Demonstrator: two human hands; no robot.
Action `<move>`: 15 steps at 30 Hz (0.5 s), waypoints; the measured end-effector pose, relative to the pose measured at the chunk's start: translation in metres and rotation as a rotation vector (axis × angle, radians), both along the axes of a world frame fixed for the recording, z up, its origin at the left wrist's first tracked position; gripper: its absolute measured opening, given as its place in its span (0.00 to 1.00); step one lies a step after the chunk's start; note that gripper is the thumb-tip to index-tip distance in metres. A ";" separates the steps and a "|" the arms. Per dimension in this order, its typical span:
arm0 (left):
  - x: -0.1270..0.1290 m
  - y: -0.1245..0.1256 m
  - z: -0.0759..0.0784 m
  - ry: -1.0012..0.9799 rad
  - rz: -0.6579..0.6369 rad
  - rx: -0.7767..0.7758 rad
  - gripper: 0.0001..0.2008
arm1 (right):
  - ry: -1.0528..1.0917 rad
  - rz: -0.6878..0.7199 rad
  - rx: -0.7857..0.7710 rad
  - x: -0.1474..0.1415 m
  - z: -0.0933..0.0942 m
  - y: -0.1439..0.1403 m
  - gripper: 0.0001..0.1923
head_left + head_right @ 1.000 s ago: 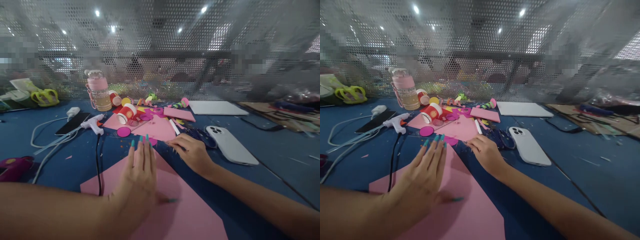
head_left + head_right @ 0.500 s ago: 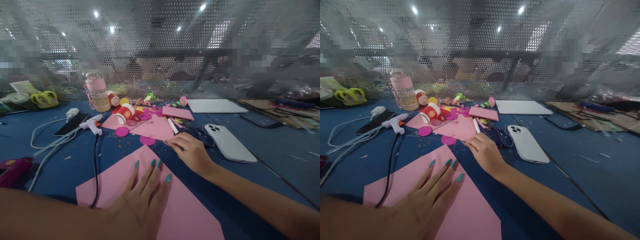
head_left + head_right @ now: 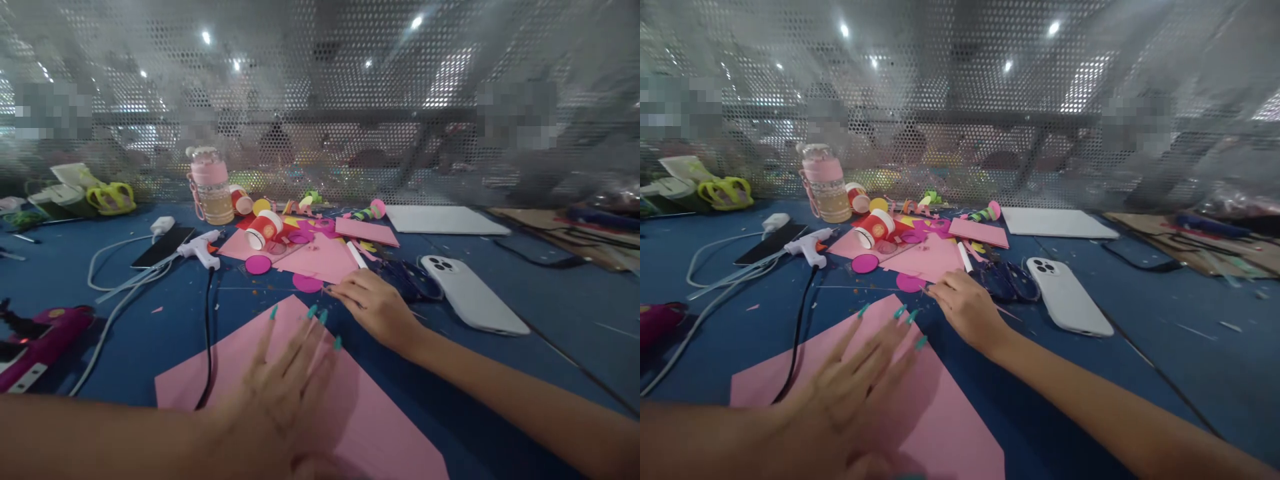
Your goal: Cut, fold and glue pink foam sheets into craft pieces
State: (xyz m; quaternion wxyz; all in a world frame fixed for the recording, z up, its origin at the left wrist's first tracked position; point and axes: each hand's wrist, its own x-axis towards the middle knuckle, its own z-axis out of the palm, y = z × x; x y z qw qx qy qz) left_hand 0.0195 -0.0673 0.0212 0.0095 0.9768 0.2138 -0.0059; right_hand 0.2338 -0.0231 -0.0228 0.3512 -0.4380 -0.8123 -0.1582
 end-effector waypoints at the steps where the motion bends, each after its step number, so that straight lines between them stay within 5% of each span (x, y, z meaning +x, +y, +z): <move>1: 0.000 0.004 0.000 -0.042 0.058 0.086 0.37 | -0.017 0.004 -0.005 -0.002 0.000 0.001 0.08; 6: -0.001 0.030 -0.013 -0.157 0.430 0.408 0.46 | -0.001 0.004 -0.009 -0.005 0.000 0.004 0.09; 15: -0.004 0.044 -0.026 -0.020 0.440 0.162 0.42 | -0.010 -0.021 -0.028 -0.003 -0.005 0.008 0.08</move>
